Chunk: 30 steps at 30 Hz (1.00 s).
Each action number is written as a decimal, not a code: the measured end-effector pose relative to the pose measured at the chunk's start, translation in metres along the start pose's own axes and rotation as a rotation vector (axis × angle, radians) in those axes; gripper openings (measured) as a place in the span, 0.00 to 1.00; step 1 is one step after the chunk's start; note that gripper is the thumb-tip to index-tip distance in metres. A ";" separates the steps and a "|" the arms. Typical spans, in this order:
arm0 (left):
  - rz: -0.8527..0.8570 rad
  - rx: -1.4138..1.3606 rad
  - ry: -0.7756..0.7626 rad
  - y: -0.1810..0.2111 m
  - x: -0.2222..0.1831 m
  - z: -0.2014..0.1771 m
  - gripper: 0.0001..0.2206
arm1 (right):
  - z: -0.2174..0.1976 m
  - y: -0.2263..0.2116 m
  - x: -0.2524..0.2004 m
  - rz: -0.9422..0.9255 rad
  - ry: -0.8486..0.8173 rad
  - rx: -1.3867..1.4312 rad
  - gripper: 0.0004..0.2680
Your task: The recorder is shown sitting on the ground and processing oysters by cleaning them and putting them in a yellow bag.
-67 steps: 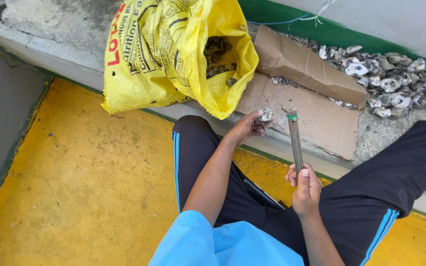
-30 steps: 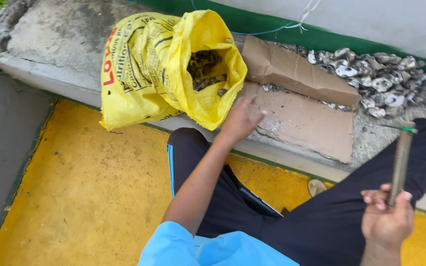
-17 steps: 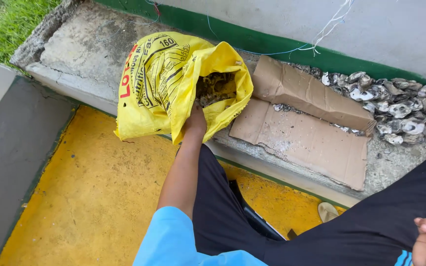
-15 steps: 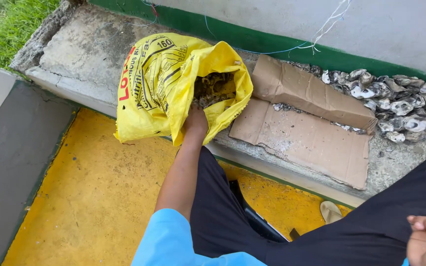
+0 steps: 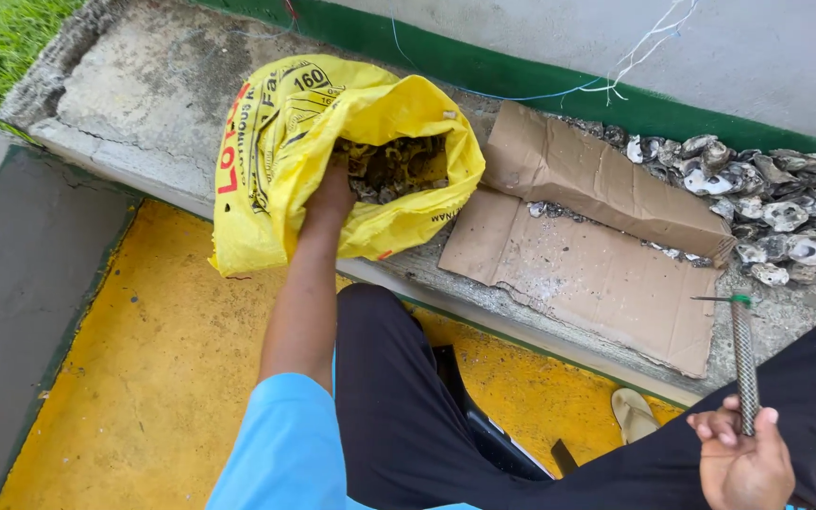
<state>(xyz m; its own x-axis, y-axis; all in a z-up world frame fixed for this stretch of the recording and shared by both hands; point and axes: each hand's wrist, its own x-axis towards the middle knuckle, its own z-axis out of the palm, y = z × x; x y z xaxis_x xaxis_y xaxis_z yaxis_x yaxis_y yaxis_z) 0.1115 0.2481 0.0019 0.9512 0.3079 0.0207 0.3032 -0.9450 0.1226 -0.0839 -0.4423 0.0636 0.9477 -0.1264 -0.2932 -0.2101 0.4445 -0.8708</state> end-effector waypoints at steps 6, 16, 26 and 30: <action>-0.082 -0.234 0.064 -0.020 -0.015 -0.027 0.32 | 0.028 -0.003 -0.007 0.042 0.018 -0.040 0.17; -0.155 -0.195 0.181 -0.052 -0.022 -0.010 0.30 | 0.037 -0.002 -0.011 0.024 -0.027 -0.033 0.16; -0.338 -0.591 0.272 0.015 -0.041 -0.096 0.14 | 0.042 -0.005 -0.031 0.008 0.001 -0.093 0.15; 0.311 -0.485 0.320 0.014 -0.039 -0.046 0.08 | 0.045 0.007 -0.036 0.037 -0.005 -0.091 0.15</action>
<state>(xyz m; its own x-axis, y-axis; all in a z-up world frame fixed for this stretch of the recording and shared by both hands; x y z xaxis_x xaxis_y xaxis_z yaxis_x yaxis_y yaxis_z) 0.0765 0.2279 0.0482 0.9036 0.1171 0.4120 -0.1139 -0.8616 0.4947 -0.1081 -0.3948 0.0860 0.9399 -0.1064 -0.3244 -0.2662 0.3664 -0.8916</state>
